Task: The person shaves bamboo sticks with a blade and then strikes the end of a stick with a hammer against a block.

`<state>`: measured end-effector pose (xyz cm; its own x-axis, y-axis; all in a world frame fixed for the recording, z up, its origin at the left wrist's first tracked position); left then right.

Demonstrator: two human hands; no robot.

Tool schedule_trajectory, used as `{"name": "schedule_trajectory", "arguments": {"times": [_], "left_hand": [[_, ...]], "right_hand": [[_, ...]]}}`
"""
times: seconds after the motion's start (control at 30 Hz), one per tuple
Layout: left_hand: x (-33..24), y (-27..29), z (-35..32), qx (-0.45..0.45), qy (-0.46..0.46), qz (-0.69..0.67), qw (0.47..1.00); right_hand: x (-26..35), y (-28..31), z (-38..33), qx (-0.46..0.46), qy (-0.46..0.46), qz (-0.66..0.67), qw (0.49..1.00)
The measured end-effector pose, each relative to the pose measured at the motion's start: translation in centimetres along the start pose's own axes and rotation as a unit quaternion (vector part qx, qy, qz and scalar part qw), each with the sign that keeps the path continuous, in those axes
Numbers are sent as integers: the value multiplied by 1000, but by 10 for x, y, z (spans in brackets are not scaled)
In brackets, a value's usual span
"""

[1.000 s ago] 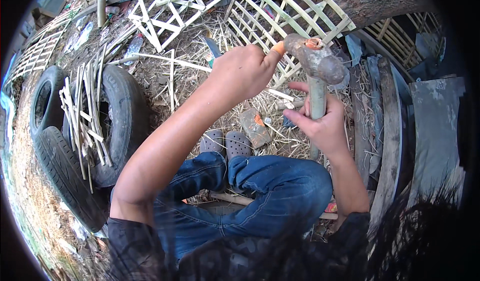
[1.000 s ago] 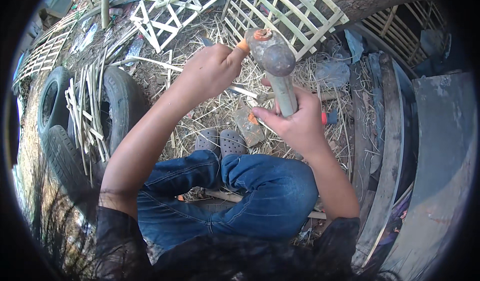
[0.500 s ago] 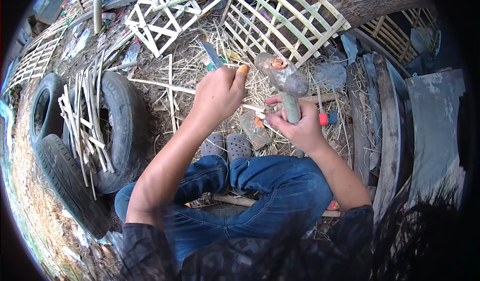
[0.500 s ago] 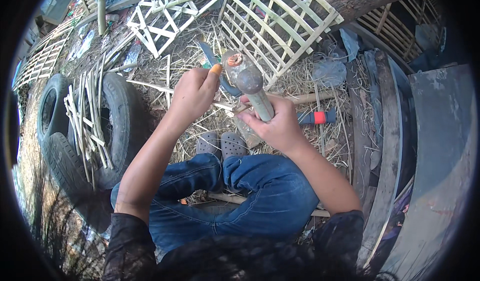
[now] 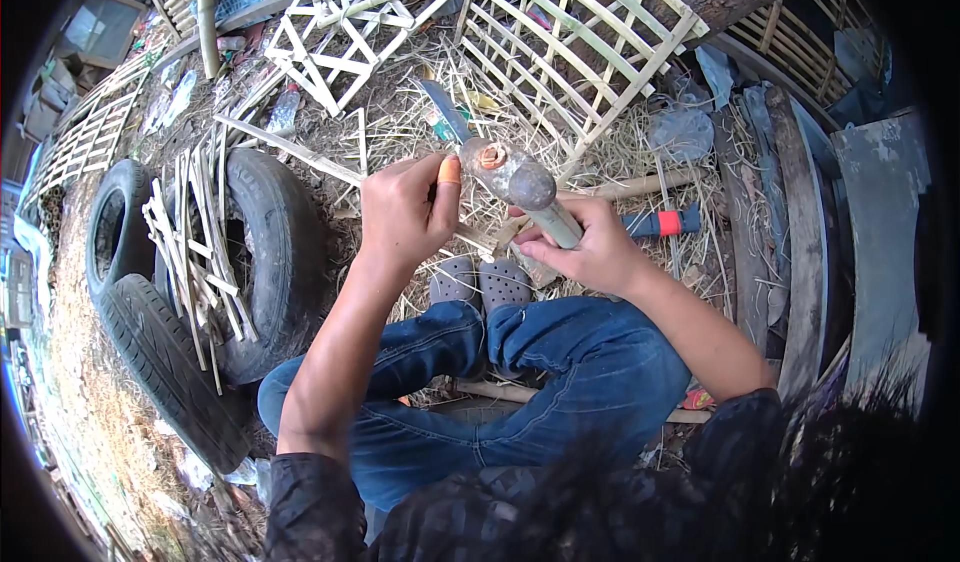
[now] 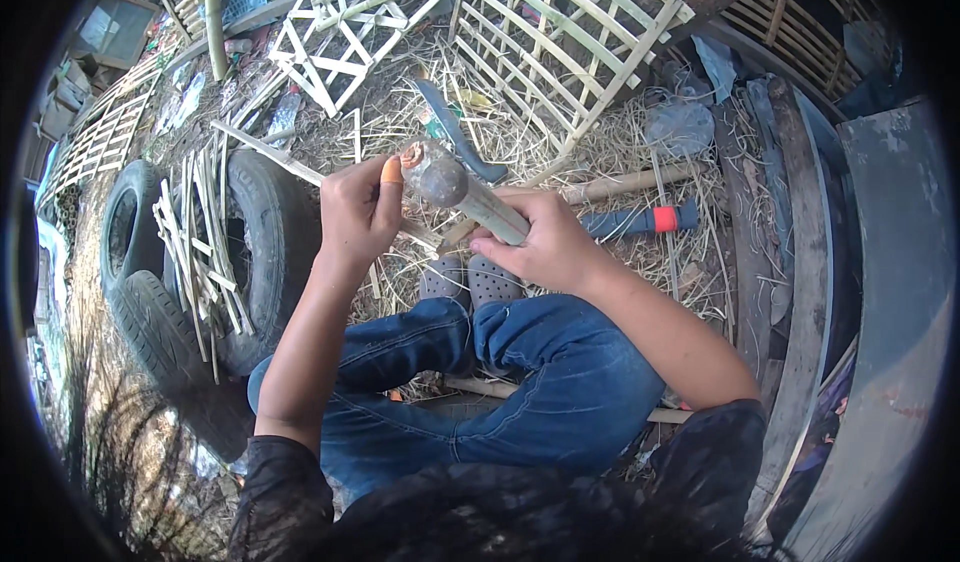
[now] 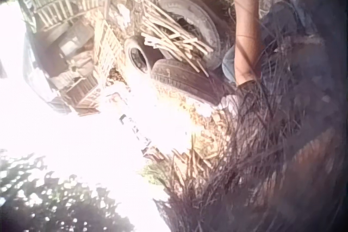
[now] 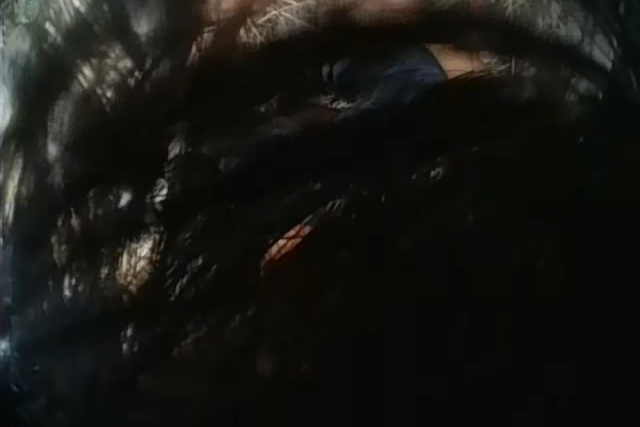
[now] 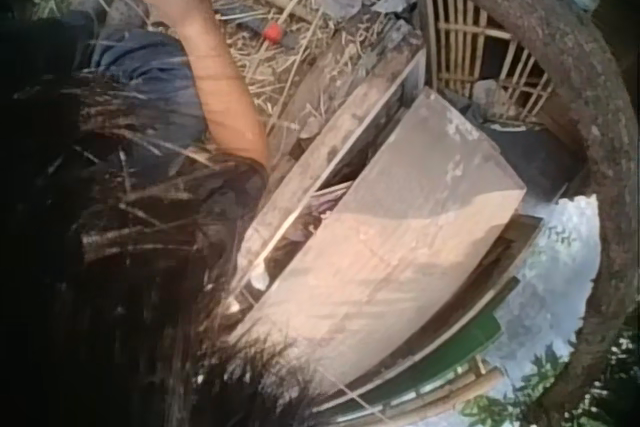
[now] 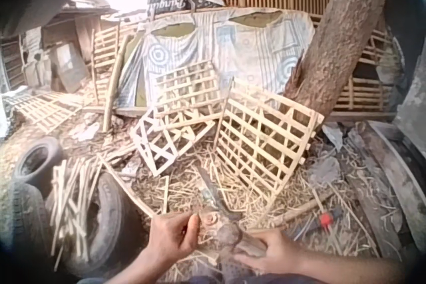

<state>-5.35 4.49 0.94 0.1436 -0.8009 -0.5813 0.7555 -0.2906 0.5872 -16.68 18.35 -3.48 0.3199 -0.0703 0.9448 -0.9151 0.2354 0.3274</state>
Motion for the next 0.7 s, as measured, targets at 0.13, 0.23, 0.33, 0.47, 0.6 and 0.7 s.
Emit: {"name": "schedule_trajectory", "arguments": {"times": [0.13, 0.23, 0.33, 0.47, 0.6, 0.7], "left_hand": [[-2, 6, -10, -12, -80, 32, 996], [-9, 9, -12, -13, -108, 36, 993], [-13, 6, -13, 6, -132, 41, 990], [-20, 5, -14, 7, -141, 34, 989], [-23, 3, -13, 11, -137, 34, 990], [-23, 6, -13, 4, -126, 37, 991]], "right_hand": [[-1, -2, -1, 7, 11, -25, 1000], [2, 1, -3, -4, 9, -10, 1000], [9, 1, -5, -18, 27, 34, 999], [10, 1, -6, -4, 61, -43, 997], [9, 6, -8, -20, 35, -16, 999], [10, 8, -10, -20, 23, 9, 999]]}}
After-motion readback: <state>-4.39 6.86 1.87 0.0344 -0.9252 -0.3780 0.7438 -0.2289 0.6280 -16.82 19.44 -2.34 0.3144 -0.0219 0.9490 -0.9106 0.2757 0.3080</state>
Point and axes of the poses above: each hand's wrist, its own z-axis towards the middle knuckle, its own y-axis out of the back of the hand, x = y × z, the point moved 8 cm from there along z, towards the middle knuckle, and after that the axes turned 4 degrees about y, right-handed, at the moved point
